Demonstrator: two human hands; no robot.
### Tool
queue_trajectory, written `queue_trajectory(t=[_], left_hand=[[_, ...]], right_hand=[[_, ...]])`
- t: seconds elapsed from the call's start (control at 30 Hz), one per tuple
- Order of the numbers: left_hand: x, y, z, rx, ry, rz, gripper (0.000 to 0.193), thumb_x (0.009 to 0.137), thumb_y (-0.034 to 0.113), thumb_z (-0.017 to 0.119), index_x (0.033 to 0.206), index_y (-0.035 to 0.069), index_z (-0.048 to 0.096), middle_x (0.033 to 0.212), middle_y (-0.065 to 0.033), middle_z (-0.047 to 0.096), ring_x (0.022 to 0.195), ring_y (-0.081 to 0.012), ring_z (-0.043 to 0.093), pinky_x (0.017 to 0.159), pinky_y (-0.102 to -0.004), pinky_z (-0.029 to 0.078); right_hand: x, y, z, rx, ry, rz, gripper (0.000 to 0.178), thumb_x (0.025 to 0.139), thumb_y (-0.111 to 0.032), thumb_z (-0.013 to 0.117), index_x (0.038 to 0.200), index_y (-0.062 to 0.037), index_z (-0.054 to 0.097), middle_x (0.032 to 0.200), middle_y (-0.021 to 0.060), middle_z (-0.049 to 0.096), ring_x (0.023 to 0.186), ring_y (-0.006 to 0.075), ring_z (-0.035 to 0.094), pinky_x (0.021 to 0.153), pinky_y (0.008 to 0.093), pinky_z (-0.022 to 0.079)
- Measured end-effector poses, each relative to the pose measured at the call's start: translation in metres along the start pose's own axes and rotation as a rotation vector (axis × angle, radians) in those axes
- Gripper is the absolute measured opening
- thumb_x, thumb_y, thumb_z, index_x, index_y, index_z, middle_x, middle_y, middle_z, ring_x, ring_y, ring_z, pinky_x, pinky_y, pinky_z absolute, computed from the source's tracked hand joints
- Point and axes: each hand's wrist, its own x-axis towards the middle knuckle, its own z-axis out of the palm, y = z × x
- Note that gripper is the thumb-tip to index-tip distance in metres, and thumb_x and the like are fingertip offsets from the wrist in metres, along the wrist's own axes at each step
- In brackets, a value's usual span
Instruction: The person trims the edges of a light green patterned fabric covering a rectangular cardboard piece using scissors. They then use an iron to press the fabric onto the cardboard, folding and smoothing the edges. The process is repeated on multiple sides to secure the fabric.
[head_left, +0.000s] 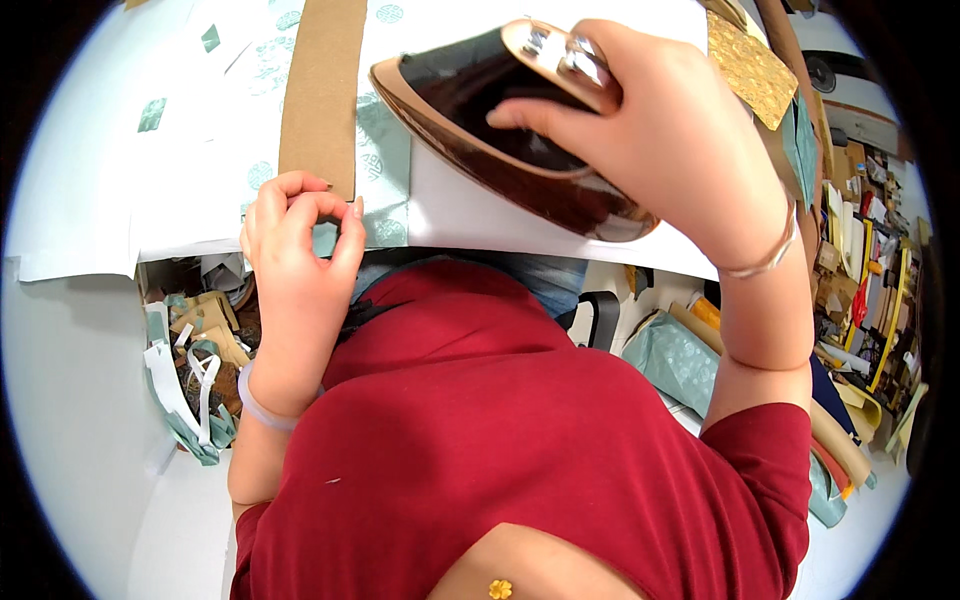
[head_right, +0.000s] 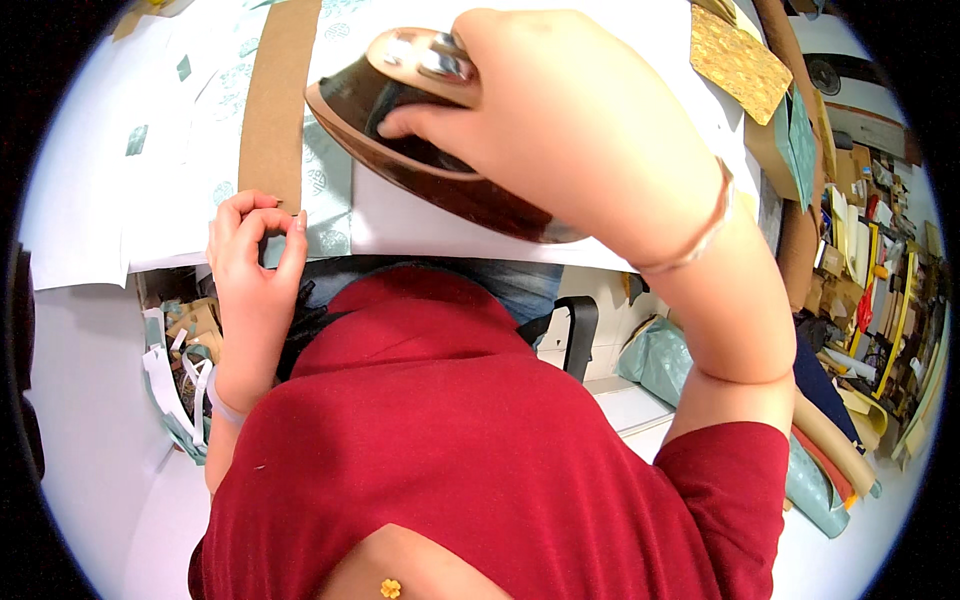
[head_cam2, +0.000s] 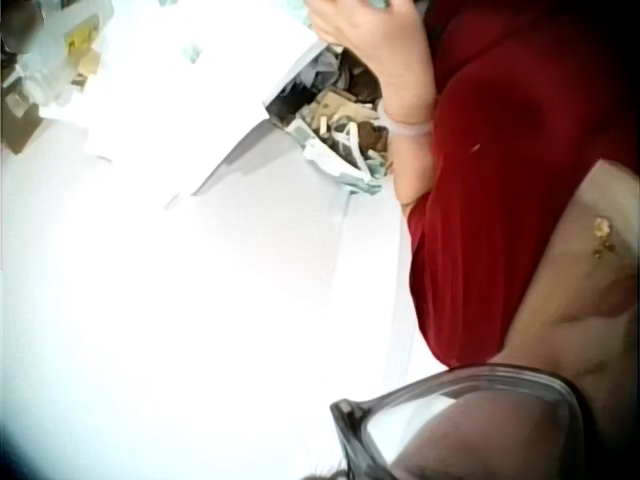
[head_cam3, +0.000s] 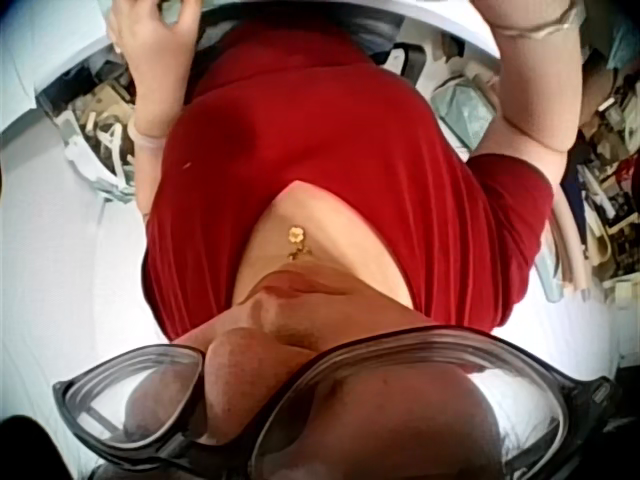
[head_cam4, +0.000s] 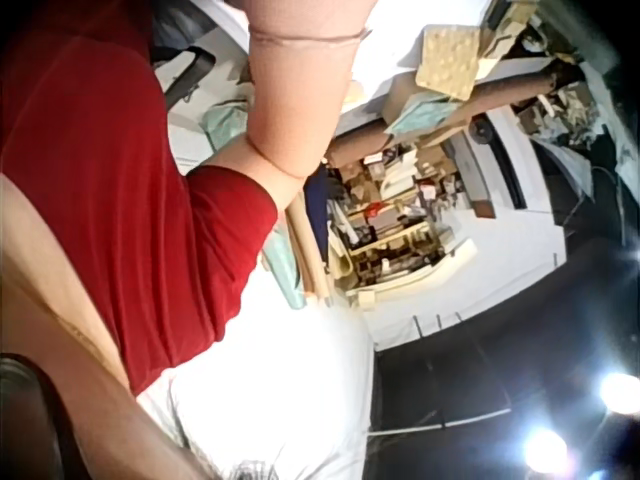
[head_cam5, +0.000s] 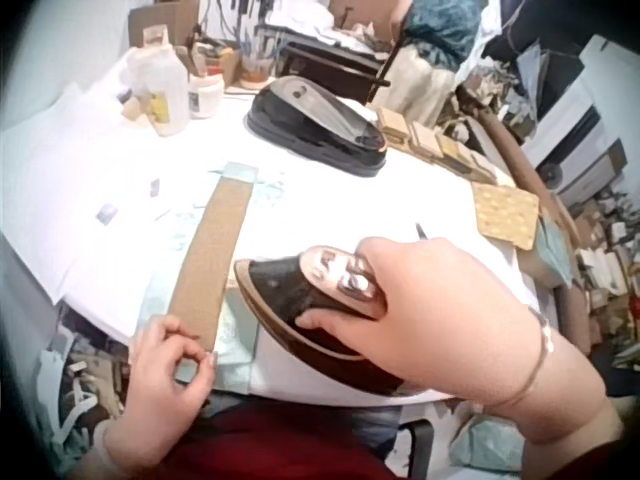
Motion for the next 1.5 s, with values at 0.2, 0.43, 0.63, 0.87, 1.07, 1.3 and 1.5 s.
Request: queue_trajectory(t=[0.2,0.43,0.63,0.87,1.07,1.3,1.5], left_hand=[[-0.001,-0.006,0.003,-0.068,-0.010,0.004,0.012,0.081,0.007,0.075,0.084,0.007,0.064,0.107,-0.0070,0.060,0.101,-0.0268,0.054,0.094,-0.0388,0.038],[-0.001,-0.008,0.003,-0.084,-0.016,0.022,0.012,0.082,0.005,0.074,0.084,0.005,0.062,0.108,-0.0077,0.059,0.103,-0.0270,0.054,0.095,-0.0382,0.038],[-0.002,-0.009,0.003,-0.070,-0.017,0.032,0.013,0.082,0.005,0.075,0.084,0.006,0.062,0.110,-0.0078,0.059,0.104,-0.0266,0.055,0.096,-0.0387,0.038],[-0.002,-0.009,0.002,-0.066,-0.017,0.028,0.013,0.081,0.004,0.075,0.084,0.006,0.062,0.110,-0.0077,0.059,0.105,-0.0268,0.055,0.096,-0.0393,0.038],[-0.003,-0.003,0.000,-0.023,-0.013,0.008,0.013,0.081,0.004,0.076,0.085,0.006,0.063,0.109,-0.0078,0.059,0.104,-0.0276,0.056,0.094,-0.0400,0.039],[-0.004,0.006,-0.006,-0.025,-0.071,-0.063,0.015,0.084,0.006,0.077,0.086,0.003,0.063,0.097,-0.0078,0.058,0.088,-0.0249,0.057,0.077,-0.0360,0.046],[-0.002,0.011,-0.011,-0.055,-0.094,-0.079,0.017,0.082,0.005,0.080,0.085,0.001,0.064,0.094,-0.0080,0.057,0.081,-0.0226,0.055,0.071,-0.0328,0.047]], right_hand=[[-0.036,0.009,0.020,0.061,-0.006,0.027,0.041,0.080,-0.038,0.085,0.089,-0.0037,0.064,0.058,0.0125,0.056,0.054,0.0319,0.060,0.052,0.0344,0.047],[-0.041,0.003,0.029,0.091,-0.034,0.033,0.040,0.080,-0.036,0.085,0.087,-0.0043,0.063,0.063,0.0151,0.060,0.060,0.0354,0.064,0.056,0.0386,0.051],[-0.042,-0.004,0.032,0.045,-0.066,0.028,0.041,0.081,-0.038,0.083,0.089,-0.0043,0.061,0.069,0.0163,0.064,0.065,0.0368,0.066,0.058,0.0407,0.052],[-0.032,-0.017,0.038,0.040,-0.074,0.021,0.044,0.081,-0.041,0.082,0.088,-0.0042,0.058,0.069,0.0167,0.064,0.066,0.0369,0.066,0.059,0.0431,0.053],[-0.012,-0.025,0.038,0.025,-0.112,0.004,0.045,0.081,-0.042,0.081,0.087,-0.0033,0.059,0.066,0.0166,0.063,0.066,0.0378,0.066,0.058,0.0434,0.053],[0.020,-0.032,0.031,0.025,-0.147,-0.058,0.042,0.085,-0.039,0.076,0.084,0.0005,0.061,0.068,0.0197,0.065,0.066,0.0390,0.066,0.060,0.0440,0.053],[0.028,-0.042,0.001,0.078,-0.279,-0.074,0.041,0.094,-0.035,0.065,0.087,0.0046,0.060,0.068,0.0231,0.065,0.067,0.0419,0.066,0.064,0.0459,0.055]])
